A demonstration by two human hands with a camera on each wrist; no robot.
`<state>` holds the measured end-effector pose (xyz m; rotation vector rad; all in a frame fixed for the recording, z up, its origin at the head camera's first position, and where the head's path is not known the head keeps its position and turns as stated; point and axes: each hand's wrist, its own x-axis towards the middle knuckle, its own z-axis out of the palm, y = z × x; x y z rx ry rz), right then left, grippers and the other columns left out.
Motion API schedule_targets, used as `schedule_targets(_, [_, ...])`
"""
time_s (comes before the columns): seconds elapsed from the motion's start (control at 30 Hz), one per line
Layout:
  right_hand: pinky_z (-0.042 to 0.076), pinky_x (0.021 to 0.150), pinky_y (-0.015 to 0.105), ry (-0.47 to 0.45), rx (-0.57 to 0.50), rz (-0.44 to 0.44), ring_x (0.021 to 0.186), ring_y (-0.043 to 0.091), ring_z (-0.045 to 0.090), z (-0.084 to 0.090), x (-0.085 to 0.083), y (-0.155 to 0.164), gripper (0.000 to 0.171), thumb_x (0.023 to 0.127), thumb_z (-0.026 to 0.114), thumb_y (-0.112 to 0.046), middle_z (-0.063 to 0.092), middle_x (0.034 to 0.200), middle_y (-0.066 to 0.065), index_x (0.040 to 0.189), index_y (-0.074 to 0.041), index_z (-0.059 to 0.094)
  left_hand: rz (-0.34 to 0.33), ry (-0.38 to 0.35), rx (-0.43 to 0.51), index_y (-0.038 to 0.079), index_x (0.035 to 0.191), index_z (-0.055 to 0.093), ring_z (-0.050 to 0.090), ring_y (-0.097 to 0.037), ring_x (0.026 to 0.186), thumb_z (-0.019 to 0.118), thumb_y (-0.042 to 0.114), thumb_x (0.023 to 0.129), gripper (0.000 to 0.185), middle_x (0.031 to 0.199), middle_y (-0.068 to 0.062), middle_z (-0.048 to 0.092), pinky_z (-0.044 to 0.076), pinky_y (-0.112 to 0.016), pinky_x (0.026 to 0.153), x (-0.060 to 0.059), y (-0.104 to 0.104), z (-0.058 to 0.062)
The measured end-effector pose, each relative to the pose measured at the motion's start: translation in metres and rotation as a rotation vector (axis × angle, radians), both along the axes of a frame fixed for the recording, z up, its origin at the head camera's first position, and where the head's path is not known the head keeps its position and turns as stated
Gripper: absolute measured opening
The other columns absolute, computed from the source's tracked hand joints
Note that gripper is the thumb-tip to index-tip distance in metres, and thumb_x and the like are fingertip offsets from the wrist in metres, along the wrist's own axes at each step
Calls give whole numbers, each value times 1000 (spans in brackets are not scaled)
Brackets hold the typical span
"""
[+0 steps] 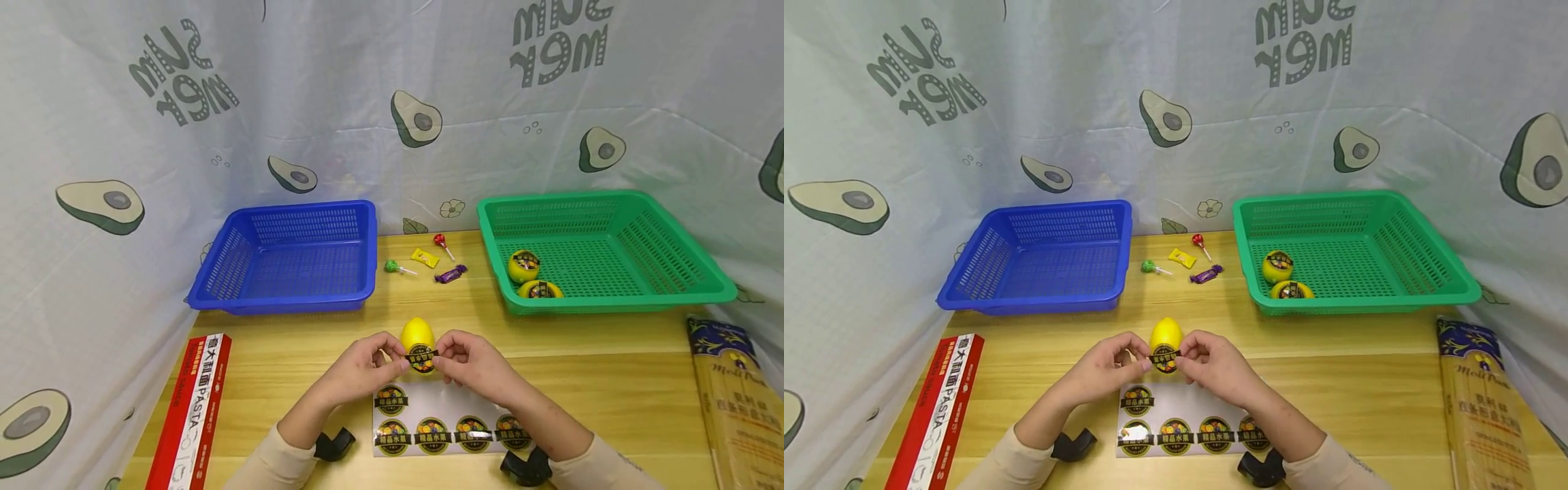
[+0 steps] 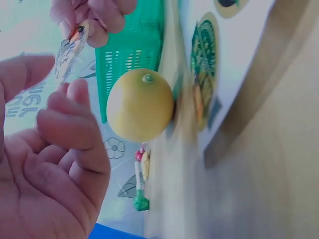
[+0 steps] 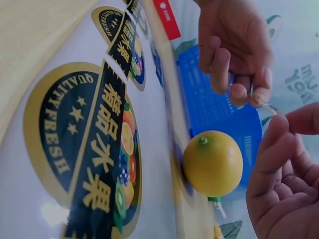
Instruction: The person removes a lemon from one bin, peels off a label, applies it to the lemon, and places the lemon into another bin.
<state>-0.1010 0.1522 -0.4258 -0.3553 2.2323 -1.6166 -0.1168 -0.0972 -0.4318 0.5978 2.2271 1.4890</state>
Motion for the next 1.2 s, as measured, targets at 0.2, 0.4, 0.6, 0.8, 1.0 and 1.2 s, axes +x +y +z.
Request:
schedule_targets(0.2, [58,63,32,-29,-33,16,71,20,67,-2,-2,3,24,98,68,-17,64,81,8,103,4,60,56,-41,19,5,100,67,41,-4,51,68,20,98,15,61,2,48,35,-19,48,0,3,-4])
schedule_targets(0.4, [54,60,30,-31,34,-28,67,18,60,-2,-5,1,24,99,68,-24,63,75,9,101,0,65,118,-85,89,3,101,64,43,-5,53,67,15,98,13,67,3,52,37,-18,49,-1,8,-7])
schedule_targets(0.6, [44,53,27,-13,133,-140,60,16,50,2,-18,-4,21,97,69,-27,56,71,3,98,-6,69,279,-146,209,-3,108,62,46,-6,56,70,13,95,22,89,-3,61,41,-18,50,-11,18,-10])
schedule_targets(0.8, [42,54,25,8,133,-131,61,16,49,10,-27,-8,18,98,68,-24,57,75,3,99,-6,69,335,-152,261,-5,117,61,45,-7,52,69,15,96,29,100,-7,60,41,-19,50,-19,21,-2])
schedule_targets(1.0, [44,56,27,12,134,-133,66,19,51,17,-35,-11,23,99,66,-25,60,82,7,102,-2,69,325,-144,301,-5,106,64,46,-9,53,68,10,96,19,80,-4,59,42,-19,51,-25,20,3])
schedule_targets(1.2, [43,60,28,17,246,-239,69,18,52,10,-44,-17,21,97,68,-25,66,86,8,96,-5,72,377,-169,285,-5,104,66,46,-9,53,71,10,92,19,73,-2,60,43,-19,51,-35,24,1])
